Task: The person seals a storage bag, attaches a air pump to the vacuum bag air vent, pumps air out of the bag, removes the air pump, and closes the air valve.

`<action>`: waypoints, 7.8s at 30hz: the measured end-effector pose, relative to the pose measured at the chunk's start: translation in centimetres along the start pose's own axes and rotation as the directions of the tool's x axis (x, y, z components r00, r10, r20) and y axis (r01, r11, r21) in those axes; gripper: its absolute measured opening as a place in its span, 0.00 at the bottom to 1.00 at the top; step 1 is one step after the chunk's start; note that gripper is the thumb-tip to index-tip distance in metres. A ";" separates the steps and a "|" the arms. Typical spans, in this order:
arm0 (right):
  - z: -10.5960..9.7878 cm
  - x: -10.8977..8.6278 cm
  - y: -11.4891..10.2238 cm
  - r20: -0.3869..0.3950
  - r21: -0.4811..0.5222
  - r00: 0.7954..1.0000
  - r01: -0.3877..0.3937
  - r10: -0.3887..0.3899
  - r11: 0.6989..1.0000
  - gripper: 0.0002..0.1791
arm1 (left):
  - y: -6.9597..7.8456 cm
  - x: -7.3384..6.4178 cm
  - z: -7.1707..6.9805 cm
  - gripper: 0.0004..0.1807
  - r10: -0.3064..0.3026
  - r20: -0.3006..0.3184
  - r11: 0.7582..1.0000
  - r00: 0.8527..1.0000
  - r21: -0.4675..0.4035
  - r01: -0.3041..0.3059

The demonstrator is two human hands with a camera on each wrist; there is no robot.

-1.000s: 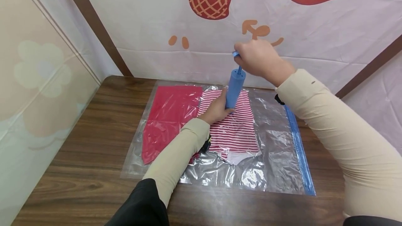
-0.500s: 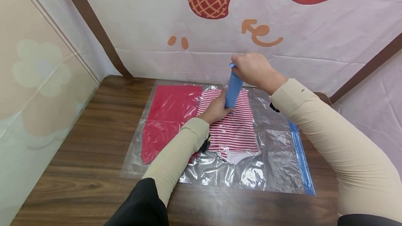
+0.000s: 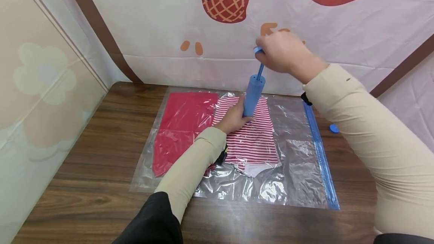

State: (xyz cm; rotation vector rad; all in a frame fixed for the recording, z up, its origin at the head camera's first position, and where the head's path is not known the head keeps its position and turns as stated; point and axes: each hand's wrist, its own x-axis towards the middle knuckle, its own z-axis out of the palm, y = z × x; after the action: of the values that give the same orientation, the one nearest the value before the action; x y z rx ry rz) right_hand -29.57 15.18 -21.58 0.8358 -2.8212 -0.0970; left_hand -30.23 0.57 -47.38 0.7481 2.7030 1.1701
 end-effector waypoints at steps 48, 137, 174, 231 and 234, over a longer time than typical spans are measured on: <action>3.1 -0.2 -1.4 0.085 0.018 0.993 -0.084 0.082 0.996 0.10 | -0.6 0.1 -0.1 0.46 0.030 0.002 1.000 1.000 0.003 -0.030; -7.7 0.8 -0.5 -0.074 0.068 0.963 -0.256 0.261 0.964 0.22 | -0.3 0.1 0.2 0.47 -0.059 0.022 0.997 0.998 -0.050 0.060; 6.2 -1.1 -1.6 0.071 0.100 0.986 -0.158 0.151 0.982 0.18 | -0.6 0.3 0.3 0.48 0.006 0.007 0.999 1.000 -0.050 -0.006; 17.7 -5.5 -1.3 -0.144 0.880 0.908 -0.064 0.394 0.470 0.35 | -1.0 -0.8 -1.6 0.33 0.067 -0.137 0.928 0.988 -0.356 -0.112; 17.7 -5.5 -1.4 -0.145 0.884 0.907 -0.061 0.396 0.464 0.33 | -1.0 -0.7 -1.4 0.31 0.065 -0.145 0.928 0.987 -0.355 -0.113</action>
State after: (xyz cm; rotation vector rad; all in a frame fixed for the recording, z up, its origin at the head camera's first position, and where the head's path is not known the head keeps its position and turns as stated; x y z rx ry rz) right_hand -27.93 17.15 -40.01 0.4772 -2.4693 1.5017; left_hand -30.45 -1.25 -47.23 0.7650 2.4550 1.7334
